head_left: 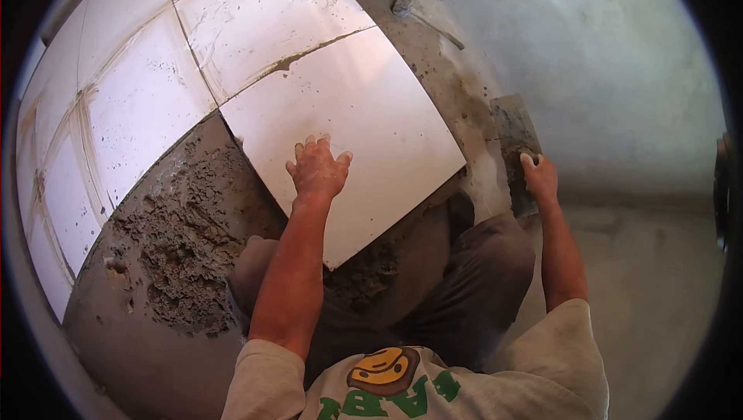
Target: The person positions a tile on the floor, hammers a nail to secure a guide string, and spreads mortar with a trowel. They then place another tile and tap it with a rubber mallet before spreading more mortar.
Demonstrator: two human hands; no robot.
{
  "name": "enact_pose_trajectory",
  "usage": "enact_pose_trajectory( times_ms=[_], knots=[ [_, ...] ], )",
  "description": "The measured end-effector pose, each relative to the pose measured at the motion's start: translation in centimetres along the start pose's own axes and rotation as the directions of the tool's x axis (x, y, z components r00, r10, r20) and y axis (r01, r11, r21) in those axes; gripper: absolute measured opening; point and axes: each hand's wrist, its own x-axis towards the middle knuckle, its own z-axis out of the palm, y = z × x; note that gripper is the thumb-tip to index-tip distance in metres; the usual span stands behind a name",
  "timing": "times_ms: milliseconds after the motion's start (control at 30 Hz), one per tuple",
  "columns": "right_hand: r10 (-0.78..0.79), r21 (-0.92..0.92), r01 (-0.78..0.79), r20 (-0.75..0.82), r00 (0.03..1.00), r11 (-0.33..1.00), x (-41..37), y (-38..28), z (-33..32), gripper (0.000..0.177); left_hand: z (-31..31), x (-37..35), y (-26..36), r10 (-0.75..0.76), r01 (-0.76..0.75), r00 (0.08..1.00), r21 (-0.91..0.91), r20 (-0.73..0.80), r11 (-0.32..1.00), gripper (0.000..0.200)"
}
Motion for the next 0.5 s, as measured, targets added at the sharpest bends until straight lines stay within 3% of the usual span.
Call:
enact_pose_trajectory(
  times_ms=[67, 133, 233, 300, 367, 467, 500],
  knots=[
    [0.068, 0.01, -0.068, -0.027, 0.997, 0.998, 1.0, 5.5, 3.1, 0.048, 2.4, 1.0, 1.0, -0.031, 0.038, 0.997, 0.119, -0.067, 0.992, 0.068],
    [0.258, 0.0, -0.258, 0.001, 0.966, 0.966, 2.2, 9.3, 5.3, 0.054, 5.0, 1.5, 2.6, -0.074, 0.084, 0.995, 0.205, -0.06, 0.975, 0.074],
    [0.321, -0.08, -0.316, 0.057, 0.945, 0.945, 4.3, 13.7, 8.0, 0.061, 10.2, 2.0, 4.0, -0.183, 0.178, 0.983, 0.267, -0.005, 0.947, 0.09],
    [0.35, -0.084, -0.341, 0.146, 0.925, 0.936, 5.3, 15.9, 9.6, 0.063, 13.6, 2.1, 4.6, -0.25, 0.231, 0.968, 0.26, 0.04, 0.937, 0.1],
    [0.368, -0.102, -0.354, 0.222, 0.903, 0.93, 6.5, 18.8, 12.1, 0.065, 16.4, 2.6, 5.6, -0.302, 0.313, 0.95, 0.303, -0.084, 0.9, 0.119],
    [0.338, -0.187, -0.292, 0.309, 0.889, 0.938, 8.1, 25.0, 17.7, 0.068, 16.7, 5.1, 7.3, -0.466, 0.472, 0.881, 0.22, -0.082, 0.854, 0.133],
    [0.315, -0.251, -0.236, 0.348, 0.883, 0.939, 8.8, 27.3, 19.5, 0.061, 16.4, 5.8, 8.0, -0.485, 0.496, 0.868, 0.216, -0.103, 0.841, 0.133]
  ],
)
